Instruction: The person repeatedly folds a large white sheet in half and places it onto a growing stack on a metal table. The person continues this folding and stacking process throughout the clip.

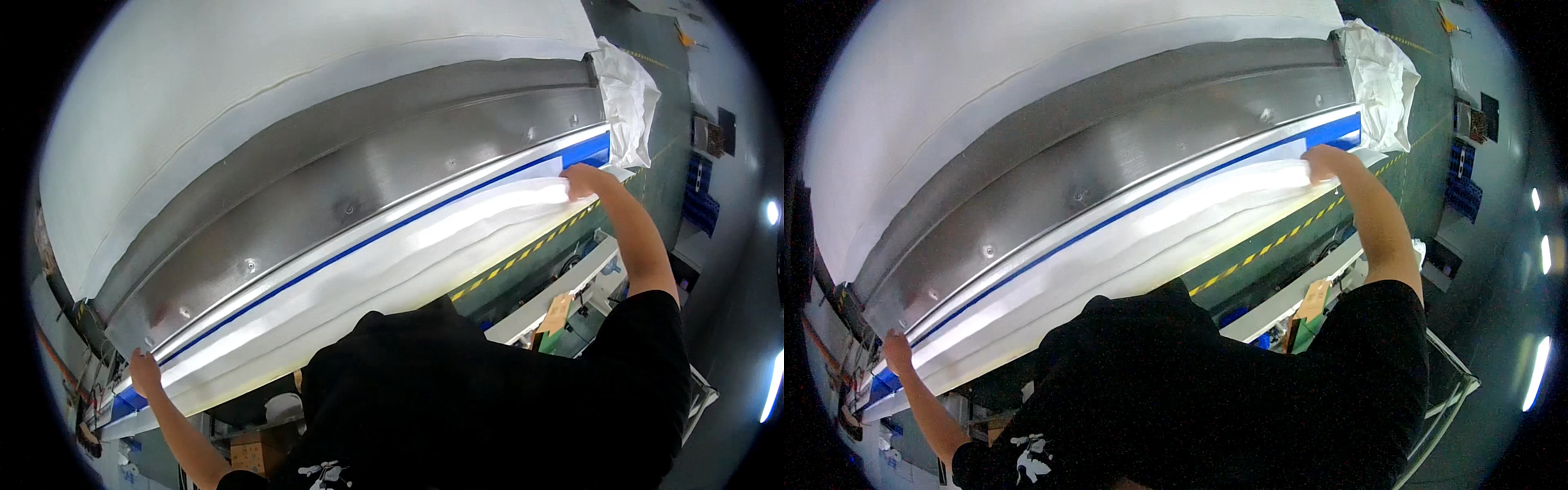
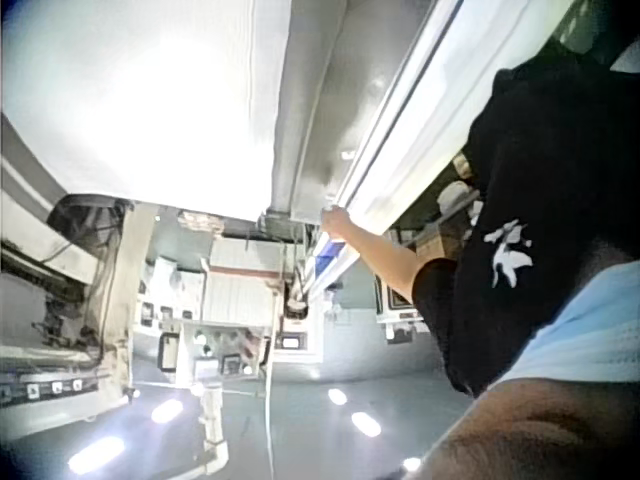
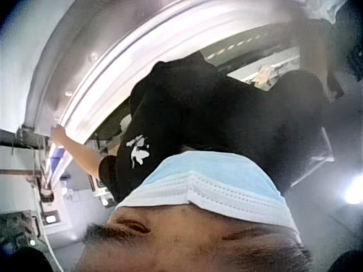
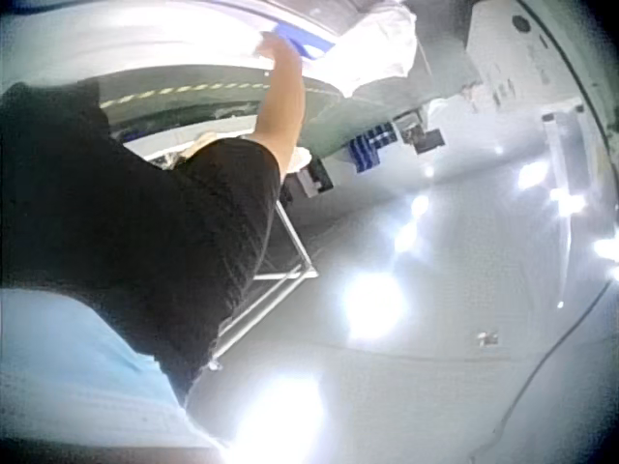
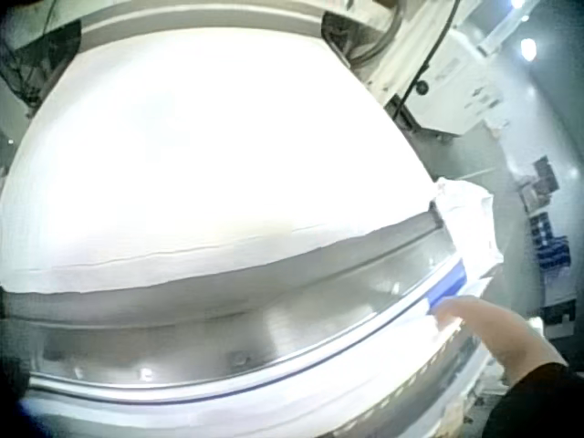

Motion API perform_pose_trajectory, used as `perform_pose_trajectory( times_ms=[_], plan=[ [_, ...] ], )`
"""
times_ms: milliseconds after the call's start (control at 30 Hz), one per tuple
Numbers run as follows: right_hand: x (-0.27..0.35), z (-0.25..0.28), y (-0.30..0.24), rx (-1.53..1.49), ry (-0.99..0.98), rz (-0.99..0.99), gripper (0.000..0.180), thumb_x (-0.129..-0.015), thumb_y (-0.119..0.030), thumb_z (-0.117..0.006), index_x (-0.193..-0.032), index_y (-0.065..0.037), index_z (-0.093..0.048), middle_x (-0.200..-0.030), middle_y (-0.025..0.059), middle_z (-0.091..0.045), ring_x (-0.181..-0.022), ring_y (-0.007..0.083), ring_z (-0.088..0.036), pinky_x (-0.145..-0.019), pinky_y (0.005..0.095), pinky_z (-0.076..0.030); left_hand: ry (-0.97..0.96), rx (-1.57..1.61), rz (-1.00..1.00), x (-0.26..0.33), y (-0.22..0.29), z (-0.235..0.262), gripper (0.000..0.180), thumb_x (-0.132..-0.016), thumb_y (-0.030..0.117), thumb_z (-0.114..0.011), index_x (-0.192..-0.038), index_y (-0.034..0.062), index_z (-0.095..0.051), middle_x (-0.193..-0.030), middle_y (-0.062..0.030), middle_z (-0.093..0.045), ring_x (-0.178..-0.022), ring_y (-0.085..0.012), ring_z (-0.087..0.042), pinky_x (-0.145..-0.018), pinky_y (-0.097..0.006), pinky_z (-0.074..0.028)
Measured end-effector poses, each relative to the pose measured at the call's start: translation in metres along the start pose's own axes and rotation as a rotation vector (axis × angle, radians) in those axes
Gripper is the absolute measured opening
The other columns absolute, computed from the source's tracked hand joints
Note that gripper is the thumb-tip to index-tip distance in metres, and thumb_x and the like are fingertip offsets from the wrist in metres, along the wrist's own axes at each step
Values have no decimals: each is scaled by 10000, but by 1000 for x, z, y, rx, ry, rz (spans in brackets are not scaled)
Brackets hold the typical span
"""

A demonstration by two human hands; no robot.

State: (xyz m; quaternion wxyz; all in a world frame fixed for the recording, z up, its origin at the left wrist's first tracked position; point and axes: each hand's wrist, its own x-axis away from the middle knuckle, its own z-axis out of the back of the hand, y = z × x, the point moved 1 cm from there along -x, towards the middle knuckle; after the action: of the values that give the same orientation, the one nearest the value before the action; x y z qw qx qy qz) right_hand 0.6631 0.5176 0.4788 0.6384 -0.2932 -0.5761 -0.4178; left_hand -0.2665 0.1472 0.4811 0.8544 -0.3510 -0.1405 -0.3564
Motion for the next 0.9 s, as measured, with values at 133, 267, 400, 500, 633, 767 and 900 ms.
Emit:
perform_pose_trajectory(
  times_ms=[133,267,400,500,633,767,900],
  plan=[
    [-7,16,-34,-103,76,14,491,-550,-254,-719,-992,-53,-647,-979,181,-640,-908,342,-609,-804,394,-481,-39,15,13,35,60,55,365,-809,252,-513,-1095,41,-599,-1045,-201,-611,-960,-377,-582,-813,-459,-460],
    [5,28,-82,-167,287,64,493,-572,-334,-720,-977,-62,-644,-885,156,-656,-854,328,-621,-762,402,-488,0,70,-16,25,45,22,370,-797,259,-507,-1074,39,-612,-1048,-204,-610,-965,-381,-579,-826,-453,-458],
    [5,30,-111,-159,327,22,450,-598,-355,-709,-934,-63,-641,-838,137,-658,-818,324,-625,-727,420,-496,10,124,32,13,28,-5,381,-804,281,-506,-1108,72,-602,-1071,-181,-612,-984,-369,-578,-832,-459,-458],
    [-13,23,-124,148,274,98,383,-620,-387,-742,-801,-73,-618,-799,126,-635,-783,338,-602,-692,430,-479,56,367,116,-6,6,-36,394,-821,294,-492,-1152,102,-585,-1138,-130,-603,-1035,-326,-570,-859,-429,-453],
    [-15,44,-179,263,349,152,244,-709,-292,-656,-791,-62,-659,-881,166,-642,-836,353,-612,-733,438,-494,590,456,-29,-40,-2,-56,453,-829,302,-580,-1204,54,-524,-1191,-150,-555,-1098,-322,-514,-937,-418,-400],
    [34,117,-308,-86,437,166,166,-744,-204,-595,-771,-43,-624,-808,173,-635,-808,349,-607,-692,433,-479,737,452,-124,-62,45,-12,370,-868,270,-527,-1175,65,-523,-1176,-157,-536,-1059,-334,-512,-902,-440,-409],
    [51,189,-426,-19,534,449,175,-793,-217,-574,-840,-51,-596,-787,159,-620,-753,347,-592,-666,431,-462,842,587,-160,-47,75,4,347,-865,266,-516,-1161,85,-516,-1212,-113,-503,-1130,-300,-457,-980,-440,-333]
  ],
)
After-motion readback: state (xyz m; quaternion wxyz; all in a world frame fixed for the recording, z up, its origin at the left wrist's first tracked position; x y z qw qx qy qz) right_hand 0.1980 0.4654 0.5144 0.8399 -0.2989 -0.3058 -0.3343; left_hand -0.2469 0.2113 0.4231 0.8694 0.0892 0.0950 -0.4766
